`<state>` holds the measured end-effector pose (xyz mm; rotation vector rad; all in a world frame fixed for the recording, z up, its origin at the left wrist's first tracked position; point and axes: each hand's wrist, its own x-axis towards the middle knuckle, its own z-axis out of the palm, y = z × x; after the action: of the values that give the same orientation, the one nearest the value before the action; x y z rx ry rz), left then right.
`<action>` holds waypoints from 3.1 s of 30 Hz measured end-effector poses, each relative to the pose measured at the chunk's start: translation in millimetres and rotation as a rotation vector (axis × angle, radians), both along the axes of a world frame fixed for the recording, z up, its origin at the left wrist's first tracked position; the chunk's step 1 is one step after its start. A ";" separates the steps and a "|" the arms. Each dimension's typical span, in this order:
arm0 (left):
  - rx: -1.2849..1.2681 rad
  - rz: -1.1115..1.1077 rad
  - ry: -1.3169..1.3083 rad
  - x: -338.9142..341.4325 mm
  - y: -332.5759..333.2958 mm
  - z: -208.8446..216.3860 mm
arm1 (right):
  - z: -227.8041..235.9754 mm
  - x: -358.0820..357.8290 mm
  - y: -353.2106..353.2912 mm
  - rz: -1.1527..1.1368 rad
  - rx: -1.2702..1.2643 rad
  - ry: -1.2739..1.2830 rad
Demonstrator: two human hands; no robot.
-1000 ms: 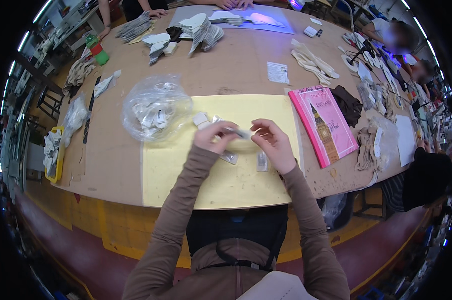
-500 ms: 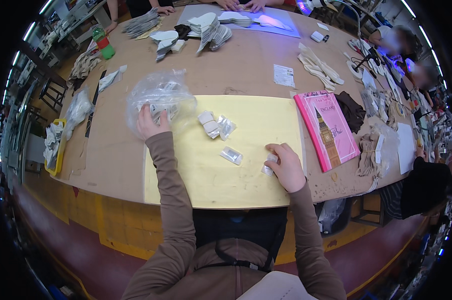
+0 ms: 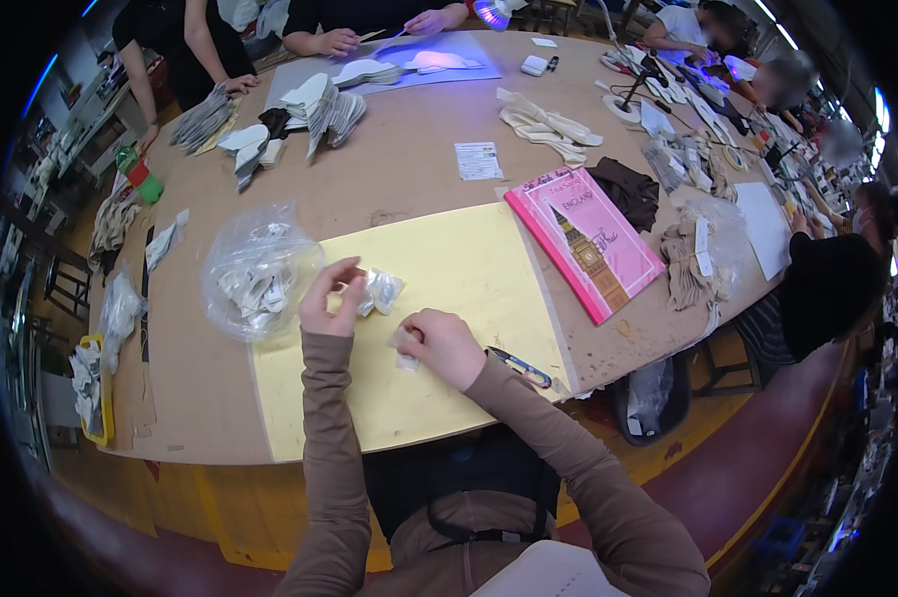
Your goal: The person receives a small wrapped item at a sewing station, then moves to a packing table and places multiple small white packets into a clear plastic bag. The person seals the bag and sets it aside.
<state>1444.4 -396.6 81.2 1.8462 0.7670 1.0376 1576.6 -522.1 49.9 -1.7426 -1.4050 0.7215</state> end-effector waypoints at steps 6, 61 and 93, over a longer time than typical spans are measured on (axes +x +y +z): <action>-0.223 -0.367 0.053 3.2 -17.3 -5.1 | 27.5 6.7 2.0 -0.108 0.127 0.677; -0.361 0.020 -0.257 -46.6 3.0 76.2 | 150.6 36.6 66.8 0.226 0.592 -0.773; 0.010 -0.501 0.219 83.0 -3.9 289.2 | 188.9 161.5 7.6 0.027 0.375 0.370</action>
<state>1527.3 -400.5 370.4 2.0385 0.3842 0.5251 1738.1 -514.5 238.8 -1.2307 -1.2161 0.7002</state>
